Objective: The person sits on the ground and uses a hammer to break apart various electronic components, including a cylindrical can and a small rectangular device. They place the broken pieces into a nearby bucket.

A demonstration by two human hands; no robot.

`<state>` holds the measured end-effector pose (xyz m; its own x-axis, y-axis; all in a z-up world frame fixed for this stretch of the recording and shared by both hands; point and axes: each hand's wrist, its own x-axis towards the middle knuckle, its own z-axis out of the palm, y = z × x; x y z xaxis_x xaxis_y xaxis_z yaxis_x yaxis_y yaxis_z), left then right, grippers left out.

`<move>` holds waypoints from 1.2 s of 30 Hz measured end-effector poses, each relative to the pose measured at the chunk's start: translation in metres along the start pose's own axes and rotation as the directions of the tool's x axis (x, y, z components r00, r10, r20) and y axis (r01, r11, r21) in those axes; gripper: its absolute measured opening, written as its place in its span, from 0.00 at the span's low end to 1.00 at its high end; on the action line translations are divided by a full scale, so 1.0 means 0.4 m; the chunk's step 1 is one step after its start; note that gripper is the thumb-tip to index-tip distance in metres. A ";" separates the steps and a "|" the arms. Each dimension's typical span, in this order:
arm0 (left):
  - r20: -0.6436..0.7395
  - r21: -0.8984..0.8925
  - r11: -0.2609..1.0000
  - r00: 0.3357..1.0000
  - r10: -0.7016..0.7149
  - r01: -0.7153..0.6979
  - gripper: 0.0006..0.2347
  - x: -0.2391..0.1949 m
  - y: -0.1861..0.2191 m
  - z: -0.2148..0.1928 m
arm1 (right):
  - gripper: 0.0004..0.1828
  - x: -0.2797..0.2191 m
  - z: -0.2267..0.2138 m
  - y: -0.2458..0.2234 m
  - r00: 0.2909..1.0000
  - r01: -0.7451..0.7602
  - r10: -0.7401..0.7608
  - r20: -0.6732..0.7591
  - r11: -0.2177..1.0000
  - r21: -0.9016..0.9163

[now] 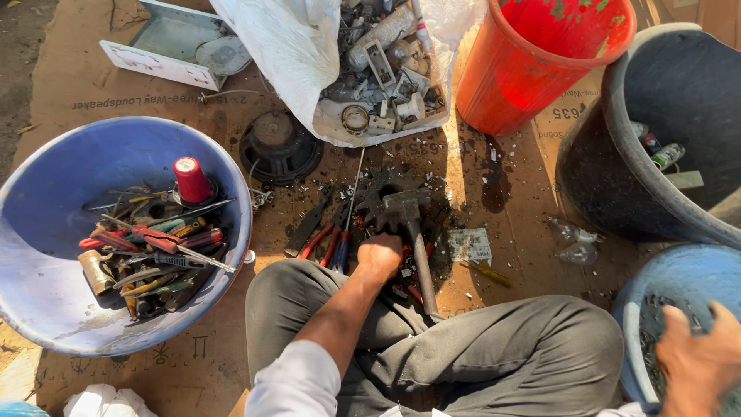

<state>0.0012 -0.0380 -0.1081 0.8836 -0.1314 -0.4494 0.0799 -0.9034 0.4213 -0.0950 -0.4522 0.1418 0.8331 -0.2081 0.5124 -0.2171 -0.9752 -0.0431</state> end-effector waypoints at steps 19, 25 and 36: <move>-0.311 -0.762 0.633 0.780 -0.542 0.135 0.13 -0.060 -0.090 -0.197 | 0.16 -0.124 0.453 -0.661 0.084 -0.916 -0.453 0.888 0.315 0.248; -0.270 -0.735 0.604 0.683 -0.679 0.310 0.12 0.027 -0.094 -0.175 | 0.15 -0.115 0.447 -0.646 0.159 -0.901 -0.467 0.870 0.290 0.321; -0.375 -0.724 0.669 0.719 -0.585 0.167 0.08 0.005 -0.074 -0.161 | 0.30 -0.085 0.307 -0.731 0.703 0.009 -0.537 0.466 0.662 0.749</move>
